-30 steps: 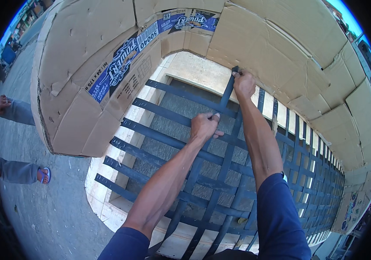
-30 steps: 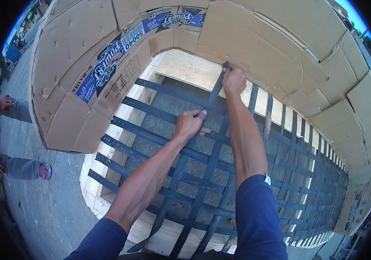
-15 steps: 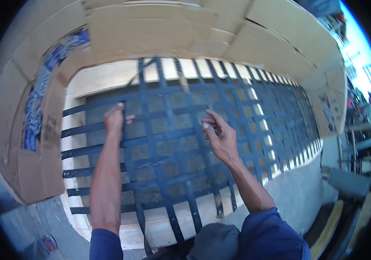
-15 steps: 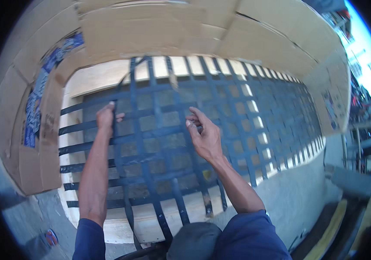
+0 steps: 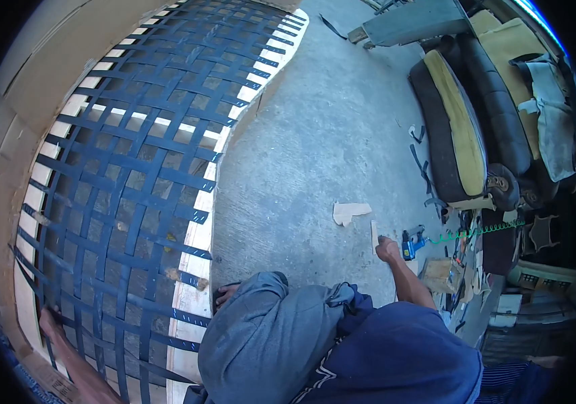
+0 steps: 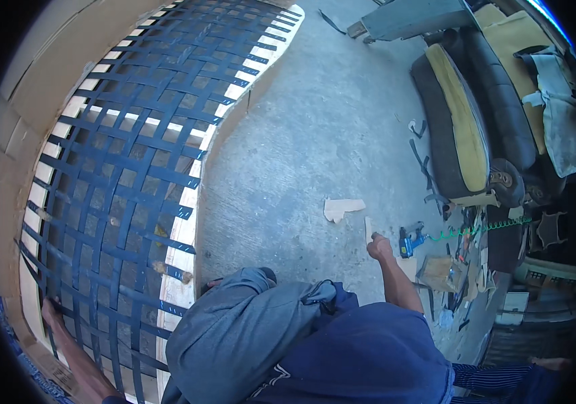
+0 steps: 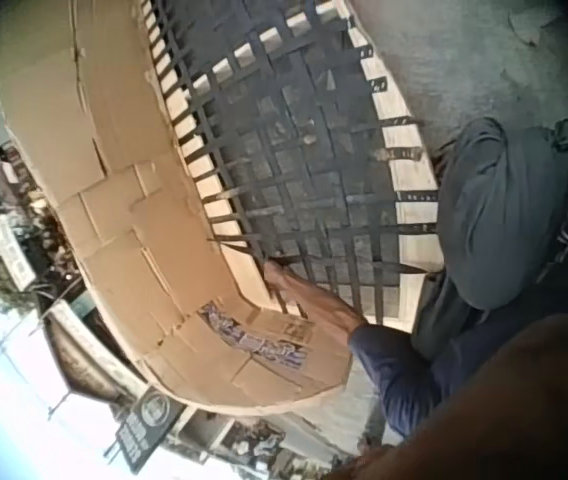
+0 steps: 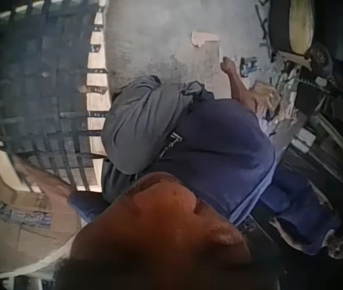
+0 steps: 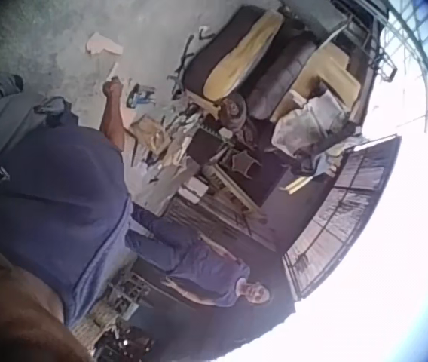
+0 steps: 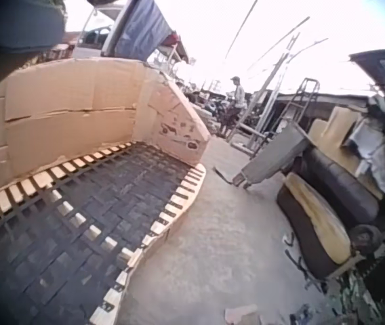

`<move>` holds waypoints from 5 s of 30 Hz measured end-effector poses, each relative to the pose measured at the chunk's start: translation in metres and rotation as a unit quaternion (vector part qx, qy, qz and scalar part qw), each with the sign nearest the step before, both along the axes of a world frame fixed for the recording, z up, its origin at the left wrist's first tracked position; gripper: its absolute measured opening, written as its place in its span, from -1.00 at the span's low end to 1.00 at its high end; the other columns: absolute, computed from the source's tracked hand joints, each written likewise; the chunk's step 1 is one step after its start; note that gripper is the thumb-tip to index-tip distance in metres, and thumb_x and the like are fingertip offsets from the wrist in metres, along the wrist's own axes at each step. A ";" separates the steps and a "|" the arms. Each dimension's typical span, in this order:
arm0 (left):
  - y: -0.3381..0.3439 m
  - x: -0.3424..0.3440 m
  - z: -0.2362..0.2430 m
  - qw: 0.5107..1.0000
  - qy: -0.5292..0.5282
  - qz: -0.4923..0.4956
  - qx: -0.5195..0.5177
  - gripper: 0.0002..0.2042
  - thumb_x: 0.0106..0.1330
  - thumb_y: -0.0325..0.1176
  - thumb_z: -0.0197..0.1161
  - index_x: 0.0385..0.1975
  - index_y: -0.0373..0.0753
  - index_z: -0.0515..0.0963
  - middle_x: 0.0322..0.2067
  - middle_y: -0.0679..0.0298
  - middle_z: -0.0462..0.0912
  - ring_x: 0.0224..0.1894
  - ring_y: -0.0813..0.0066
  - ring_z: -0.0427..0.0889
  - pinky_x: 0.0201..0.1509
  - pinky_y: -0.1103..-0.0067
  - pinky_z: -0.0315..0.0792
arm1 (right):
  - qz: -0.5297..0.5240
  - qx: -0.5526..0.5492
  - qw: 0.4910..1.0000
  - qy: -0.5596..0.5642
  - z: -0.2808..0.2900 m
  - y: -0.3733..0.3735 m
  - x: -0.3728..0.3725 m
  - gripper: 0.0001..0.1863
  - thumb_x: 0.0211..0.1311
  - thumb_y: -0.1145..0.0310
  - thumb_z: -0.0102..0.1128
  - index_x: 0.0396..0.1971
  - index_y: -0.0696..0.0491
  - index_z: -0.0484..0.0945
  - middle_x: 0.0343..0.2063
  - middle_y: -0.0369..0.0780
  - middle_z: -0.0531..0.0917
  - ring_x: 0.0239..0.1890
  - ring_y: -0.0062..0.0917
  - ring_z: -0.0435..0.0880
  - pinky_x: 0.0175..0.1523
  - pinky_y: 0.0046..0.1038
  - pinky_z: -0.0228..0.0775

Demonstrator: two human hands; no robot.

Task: The person weaves rubber straps across a wooden sofa frame, reloads a pneumatic staple gun with staples from a box, and staples the straps to the frame using the pneumatic stapler.

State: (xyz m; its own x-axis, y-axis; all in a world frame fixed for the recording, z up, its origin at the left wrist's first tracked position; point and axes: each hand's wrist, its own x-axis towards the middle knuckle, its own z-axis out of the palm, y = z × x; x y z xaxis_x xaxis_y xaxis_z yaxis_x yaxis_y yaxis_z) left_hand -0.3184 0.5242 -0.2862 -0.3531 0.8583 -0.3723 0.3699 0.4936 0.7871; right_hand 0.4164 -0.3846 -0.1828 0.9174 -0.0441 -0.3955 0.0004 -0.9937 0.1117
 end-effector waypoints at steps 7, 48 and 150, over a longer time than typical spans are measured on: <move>0.007 -0.033 0.033 0.660 0.557 -0.439 0.249 -0.71 0.41 -0.29 0.21 -0.55 -0.32 0.54 -0.64 0.01 0.56 -0.52 -0.11 0.62 -0.48 0.11 0.41 | -0.077 -0.026 0.987 -0.137 -0.030 -0.163 -0.017 -0.52 0.14 0.40 0.11 0.07 0.27 0.60 -0.10 0.25 0.71 0.05 0.12 0.72 0.21 -0.05 0.55; -0.111 0.103 0.182 0.830 0.488 -0.259 -0.076 -0.57 0.33 -0.14 0.22 -0.01 -0.38 0.72 0.05 -0.22 0.71 0.16 -0.13 0.70 0.27 0.17 0.56 | 0.664 0.013 0.588 0.462 -0.090 0.365 -0.234 -0.30 0.50 -0.25 -0.27 0.43 -0.13 0.23 0.36 -0.22 0.17 0.40 -0.26 0.03 0.44 -0.13 -0.25; 0.031 0.108 0.082 0.945 -0.176 0.252 0.110 -0.47 0.58 -0.16 0.00 -0.52 -0.42 0.71 -0.62 0.06 0.76 -0.65 0.31 0.75 -0.46 0.41 0.68 | 0.586 0.189 0.673 0.410 0.118 0.923 -0.468 -0.85 0.16 0.43 0.26 -0.54 0.15 0.52 -0.68 -0.26 0.52 -0.73 -0.56 0.50 -0.62 -0.42 0.43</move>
